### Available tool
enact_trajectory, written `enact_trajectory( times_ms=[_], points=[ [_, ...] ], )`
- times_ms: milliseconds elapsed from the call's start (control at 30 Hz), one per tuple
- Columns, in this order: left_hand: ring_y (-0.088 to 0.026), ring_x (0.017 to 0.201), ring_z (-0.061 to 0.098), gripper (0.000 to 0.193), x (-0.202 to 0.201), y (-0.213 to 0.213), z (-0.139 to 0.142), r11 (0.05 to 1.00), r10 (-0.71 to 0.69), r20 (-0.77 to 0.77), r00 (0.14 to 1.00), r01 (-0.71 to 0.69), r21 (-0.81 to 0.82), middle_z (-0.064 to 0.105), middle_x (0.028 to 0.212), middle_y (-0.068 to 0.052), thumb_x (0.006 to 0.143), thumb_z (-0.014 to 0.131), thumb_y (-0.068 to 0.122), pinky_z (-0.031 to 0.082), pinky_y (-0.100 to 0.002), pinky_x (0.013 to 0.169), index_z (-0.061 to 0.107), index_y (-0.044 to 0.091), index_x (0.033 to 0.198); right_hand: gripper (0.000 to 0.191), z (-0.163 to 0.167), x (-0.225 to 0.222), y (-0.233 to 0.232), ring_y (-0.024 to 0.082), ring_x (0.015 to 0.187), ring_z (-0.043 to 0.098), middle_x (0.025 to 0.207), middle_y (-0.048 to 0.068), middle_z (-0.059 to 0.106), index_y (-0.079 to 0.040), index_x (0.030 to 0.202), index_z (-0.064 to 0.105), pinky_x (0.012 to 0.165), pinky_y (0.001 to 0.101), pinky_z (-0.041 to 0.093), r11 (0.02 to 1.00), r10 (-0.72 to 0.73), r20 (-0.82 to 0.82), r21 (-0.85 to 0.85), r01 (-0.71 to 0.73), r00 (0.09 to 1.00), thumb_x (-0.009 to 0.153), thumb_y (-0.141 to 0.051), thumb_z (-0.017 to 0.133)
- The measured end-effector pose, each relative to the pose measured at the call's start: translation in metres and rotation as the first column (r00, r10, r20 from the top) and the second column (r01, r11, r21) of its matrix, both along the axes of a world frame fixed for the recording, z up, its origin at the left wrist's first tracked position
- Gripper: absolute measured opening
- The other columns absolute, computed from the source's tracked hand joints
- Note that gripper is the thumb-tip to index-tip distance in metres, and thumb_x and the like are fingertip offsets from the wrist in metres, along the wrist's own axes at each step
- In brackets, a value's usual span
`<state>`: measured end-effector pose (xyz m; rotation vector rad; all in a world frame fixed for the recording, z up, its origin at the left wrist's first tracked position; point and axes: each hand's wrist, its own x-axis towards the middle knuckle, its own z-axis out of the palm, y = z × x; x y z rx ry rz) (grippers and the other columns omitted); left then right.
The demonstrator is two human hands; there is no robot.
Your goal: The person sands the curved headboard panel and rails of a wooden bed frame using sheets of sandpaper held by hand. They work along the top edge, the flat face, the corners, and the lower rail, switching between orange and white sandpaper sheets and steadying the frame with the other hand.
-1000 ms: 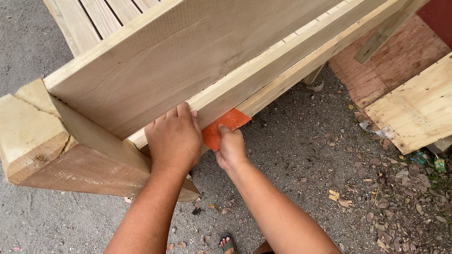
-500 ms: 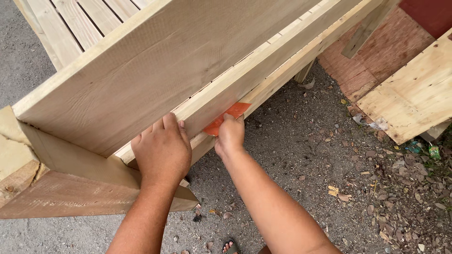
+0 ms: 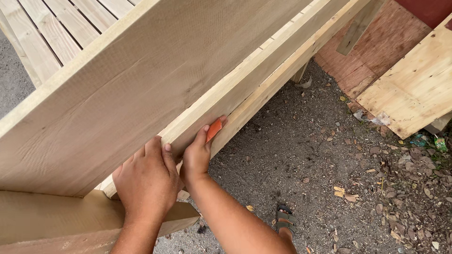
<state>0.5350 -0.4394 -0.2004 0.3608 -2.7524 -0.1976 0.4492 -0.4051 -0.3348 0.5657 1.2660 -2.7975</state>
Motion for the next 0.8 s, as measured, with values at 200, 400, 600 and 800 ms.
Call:
enact_trajectory(
  times_ms=[200,400,600,800],
  points=[
    [-0.033,0.092,0.071,0.032,0.0,-0.001,-0.006,1.0,0.01,-0.01,1.0,-0.01,-0.021,0.076,0.095,-0.011,0.103,0.05,0.03,0.049,-0.051,0.079,0.07,0.009,0.113,0.074,0.016,-0.032,0.021,0.03,0.14,0.047,0.157,0.018,0.042,-0.01,0.16,0.023,0.115,0.0396,0.037,0.994,-0.042,0.049,-0.097,0.047,0.998,0.102,-0.055,0.035],
    [-0.033,0.092,0.071,0.032,0.001,-0.002,-0.007,0.998,0.003,-0.028,1.0,-0.005,-0.057,0.076,0.093,-0.011,0.102,0.051,0.032,0.049,-0.05,0.078,0.07,0.009,0.113,0.083,0.001,0.075,-0.037,0.029,0.148,0.028,0.168,0.019,0.016,-0.008,0.169,0.001,0.12,0.0412,0.029,0.834,0.219,-0.285,-0.442,-0.331,0.933,0.112,-0.054,0.037],
    [-0.033,0.092,0.071,0.032,0.002,-0.001,-0.017,0.994,0.03,-0.048,0.998,-0.035,-0.101,0.076,0.095,-0.01,0.104,0.049,0.032,0.049,-0.05,0.079,0.071,0.011,0.115,0.076,0.018,-0.078,0.055,0.028,0.14,0.047,0.156,0.016,0.046,-0.003,0.158,0.031,0.115,0.0372,0.036,0.991,-0.116,0.06,-0.06,0.12,0.991,0.104,-0.056,0.036],
    [-0.032,0.089,0.072,0.035,-0.013,0.016,-0.002,0.985,0.099,0.122,0.988,-0.08,-0.151,0.076,0.091,-0.009,0.105,0.045,0.037,0.051,-0.049,0.079,0.069,0.013,0.112,0.077,0.006,-0.14,0.105,0.029,0.132,0.053,0.147,0.024,0.054,0.009,0.148,0.043,0.113,0.0389,0.039,0.981,-0.192,-0.192,-0.05,0.186,0.962,0.105,-0.055,0.037]
  ],
)
